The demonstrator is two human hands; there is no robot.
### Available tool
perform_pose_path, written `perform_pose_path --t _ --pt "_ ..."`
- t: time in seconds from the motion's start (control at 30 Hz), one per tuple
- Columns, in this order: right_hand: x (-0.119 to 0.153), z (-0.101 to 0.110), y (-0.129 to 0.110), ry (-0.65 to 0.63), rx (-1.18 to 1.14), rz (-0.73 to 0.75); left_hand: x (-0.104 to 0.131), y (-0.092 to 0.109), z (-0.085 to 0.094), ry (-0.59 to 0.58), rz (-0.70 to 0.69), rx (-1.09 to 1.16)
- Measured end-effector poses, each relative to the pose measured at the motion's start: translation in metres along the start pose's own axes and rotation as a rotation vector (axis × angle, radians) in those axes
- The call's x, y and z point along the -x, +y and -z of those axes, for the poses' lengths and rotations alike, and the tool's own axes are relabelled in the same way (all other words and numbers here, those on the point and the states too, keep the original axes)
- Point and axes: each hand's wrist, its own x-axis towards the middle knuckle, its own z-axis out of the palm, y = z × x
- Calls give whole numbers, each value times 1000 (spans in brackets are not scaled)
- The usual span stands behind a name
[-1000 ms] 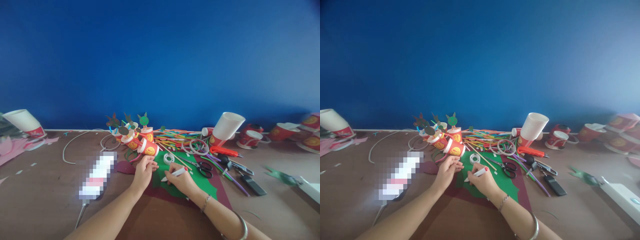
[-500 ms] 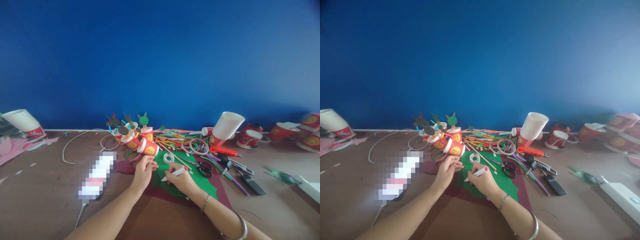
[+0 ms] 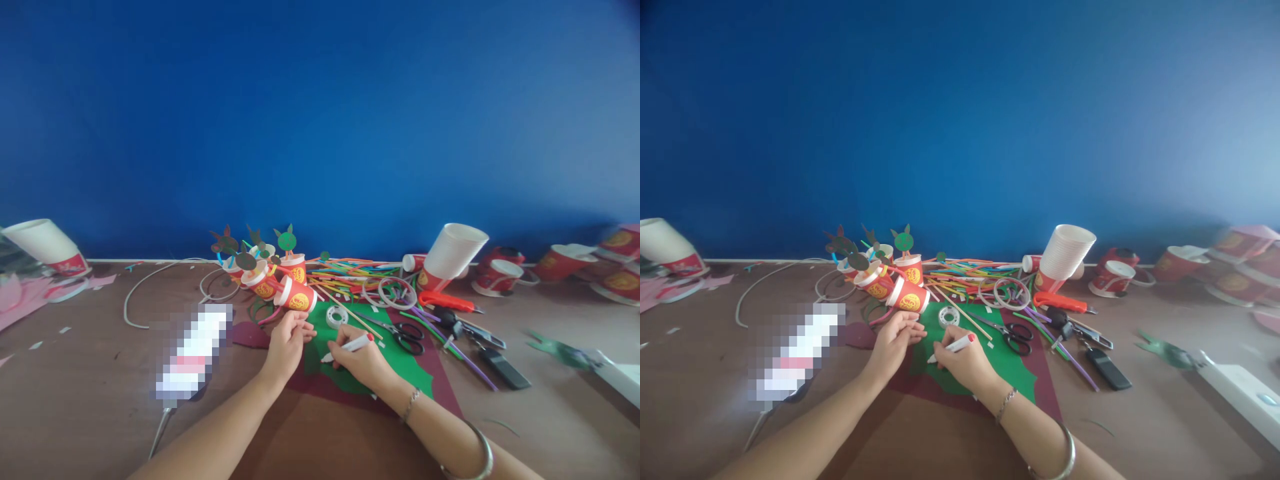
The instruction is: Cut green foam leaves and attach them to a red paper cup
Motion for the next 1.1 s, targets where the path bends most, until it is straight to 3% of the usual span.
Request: perform_pose_path --t 0.63,1.1 --pt "0 1 4 51 -70 -41 6 11 -1 44 62 109" --pt "1 0 0 7 -14 -25 5 8 -2 43 35 90"
